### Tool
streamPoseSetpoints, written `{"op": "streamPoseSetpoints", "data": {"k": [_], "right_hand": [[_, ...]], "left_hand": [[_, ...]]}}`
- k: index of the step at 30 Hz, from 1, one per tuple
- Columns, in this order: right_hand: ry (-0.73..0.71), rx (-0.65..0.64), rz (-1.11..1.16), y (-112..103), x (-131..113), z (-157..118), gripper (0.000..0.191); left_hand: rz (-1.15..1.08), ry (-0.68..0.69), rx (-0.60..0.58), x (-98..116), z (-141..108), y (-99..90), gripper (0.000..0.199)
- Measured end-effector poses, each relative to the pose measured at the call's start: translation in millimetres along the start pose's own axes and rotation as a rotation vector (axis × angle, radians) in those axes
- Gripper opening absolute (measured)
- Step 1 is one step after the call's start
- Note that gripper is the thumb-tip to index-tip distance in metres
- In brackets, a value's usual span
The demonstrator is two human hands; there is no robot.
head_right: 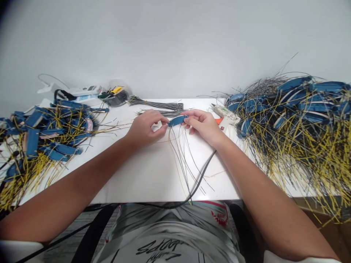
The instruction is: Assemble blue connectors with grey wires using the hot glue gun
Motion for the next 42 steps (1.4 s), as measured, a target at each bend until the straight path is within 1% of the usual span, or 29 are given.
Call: {"op": "streamPoseSetpoints", "data": {"k": [10,15,20,23,26,36,42], "right_hand": [[-0.016,-0.024,-0.037,2.6,-4.3,-1.4,0.029],[-0.045,-0.045,-0.019,4.2,-6.3,-1.8,0.031],[-0.023,-0.051,-0.017,5.2,-4.4,-2.0,0.033],[0.001,-0.057,-0.02,6.1,-2.7,-2.4,0.033],[0.02,-0.053,-0.024,5.8,-1.4,-2.6,0.035],[0.022,-0.039,-0.034,4.8,-2.4,-3.3,0.037],[0.031,-0.048,-0.04,6.0,-2.0,-4.0,0.035]], "left_hand": [[0.02,-0.005,0.022,-0.7,-0.8,-0.3,0.012],[0.027,-0.004,0.045,-0.4,-0.8,-2.5,0.013],[0.009,-0.028,0.043,-0.2,-0.1,-4.7,0.018],[0.029,-0.033,0.058,0.0,0.2,-5.5,0.012],[0.051,-0.017,0.085,0.6,0.1,-6.4,0.012],[0.054,0.035,0.035,1.8,1.0,-1.9,0.015],[0.057,0.035,0.047,3.4,1.8,-4.1,0.016]]}}
Point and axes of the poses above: each hand's wrist, its own z-axis towards the middle knuckle, its own y-axis out of the palm, x = y × z, the point moved 9 cm from there along z, towards the middle knuckle
